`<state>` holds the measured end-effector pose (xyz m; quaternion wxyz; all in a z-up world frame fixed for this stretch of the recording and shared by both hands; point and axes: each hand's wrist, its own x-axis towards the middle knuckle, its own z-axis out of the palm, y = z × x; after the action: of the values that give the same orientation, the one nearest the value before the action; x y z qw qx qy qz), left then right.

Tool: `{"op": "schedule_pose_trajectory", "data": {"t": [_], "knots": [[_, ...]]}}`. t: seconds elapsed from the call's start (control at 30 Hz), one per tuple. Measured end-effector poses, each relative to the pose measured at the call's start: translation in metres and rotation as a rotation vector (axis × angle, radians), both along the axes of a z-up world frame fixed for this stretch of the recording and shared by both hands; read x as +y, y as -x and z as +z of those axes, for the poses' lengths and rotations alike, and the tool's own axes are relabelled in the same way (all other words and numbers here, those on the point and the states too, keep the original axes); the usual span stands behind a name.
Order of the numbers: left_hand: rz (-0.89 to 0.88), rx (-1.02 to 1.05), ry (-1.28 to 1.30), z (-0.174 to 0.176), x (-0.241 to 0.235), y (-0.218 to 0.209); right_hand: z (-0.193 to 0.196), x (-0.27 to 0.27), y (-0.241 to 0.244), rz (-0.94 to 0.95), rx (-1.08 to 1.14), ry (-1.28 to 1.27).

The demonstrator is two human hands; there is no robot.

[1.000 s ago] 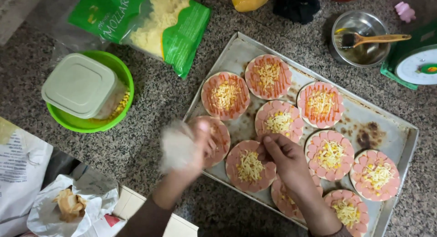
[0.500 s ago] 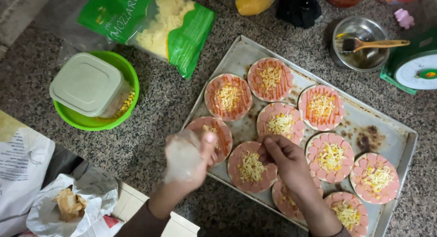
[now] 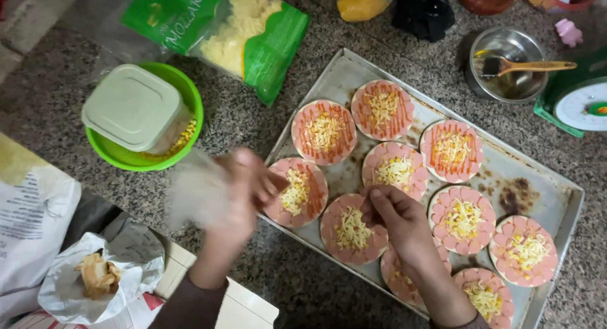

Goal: The person sprinkles shredded cheese onto small round pizza bases topped with ham and corn on a metal tray. They then use a piping bag to drizzle red sauce over each pizza. The pizzas remain on the tray throughout the clip.

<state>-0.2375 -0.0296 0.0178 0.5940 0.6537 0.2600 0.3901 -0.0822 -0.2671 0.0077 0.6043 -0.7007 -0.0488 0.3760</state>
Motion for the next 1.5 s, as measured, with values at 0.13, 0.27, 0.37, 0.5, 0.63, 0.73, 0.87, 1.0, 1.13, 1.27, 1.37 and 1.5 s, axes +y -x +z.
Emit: {"op": "schedule_pose_trajectory", "data": {"t": [0.13, 0.27, 0.37, 0.5, 0.63, 0.73, 0.87, 1.0, 1.13, 1.27, 1.37, 1.5], "knots": [[-0.493, -1.011, 0.490, -0.039, -0.017, 0.001, 0.003, 0.002, 0.002, 0.011, 0.035, 0.044], [-0.036, 0.003, 0.063, 0.019, 0.013, 0.006, -0.008, -0.002, 0.002, 0.022, -0.002, 0.017], [-0.549, -0.998, 0.518, -0.023, -0.024, 0.007, 0.001, -0.001, 0.005, 0.026, 0.045, 0.046], [-0.543, -0.916, 0.544, -0.018, 0.003, 0.019, -0.002, -0.003, 0.006, 0.030, 0.042, 0.017], [-0.233, -0.485, 0.177, -0.017, -0.012, 0.016, -0.004, 0.000, 0.007, 0.040, 0.030, 0.018], [-0.548, -1.018, 0.441, -0.019, -0.006, 0.016, -0.008, -0.001, 0.006, 0.065, 0.005, 0.007], [-0.002, -0.033, -0.071, 0.011, 0.016, 0.024, -0.007, -0.002, 0.007, 0.070, 0.008, 0.021], [-0.431, -0.890, 0.427, -0.039, -0.015, 0.022, -0.007, 0.000, 0.006, 0.080, 0.024, 0.029], [-0.342, -0.492, 0.275, -0.025, 0.009, 0.039, -0.004, -0.002, 0.005, 0.066, -0.002, 0.038], [-0.030, 0.857, -0.176, -0.015, -0.020, 0.032, 0.000, -0.001, 0.003, 0.050, 0.021, 0.050], [0.070, -0.006, -0.020, -0.009, -0.003, 0.039, 0.005, -0.003, 0.002, 0.082, 0.030, 0.026], [0.028, 0.025, 0.195, -0.048, -0.001, 0.042, 0.001, -0.003, 0.003, 0.059, 0.034, -0.002]]}}
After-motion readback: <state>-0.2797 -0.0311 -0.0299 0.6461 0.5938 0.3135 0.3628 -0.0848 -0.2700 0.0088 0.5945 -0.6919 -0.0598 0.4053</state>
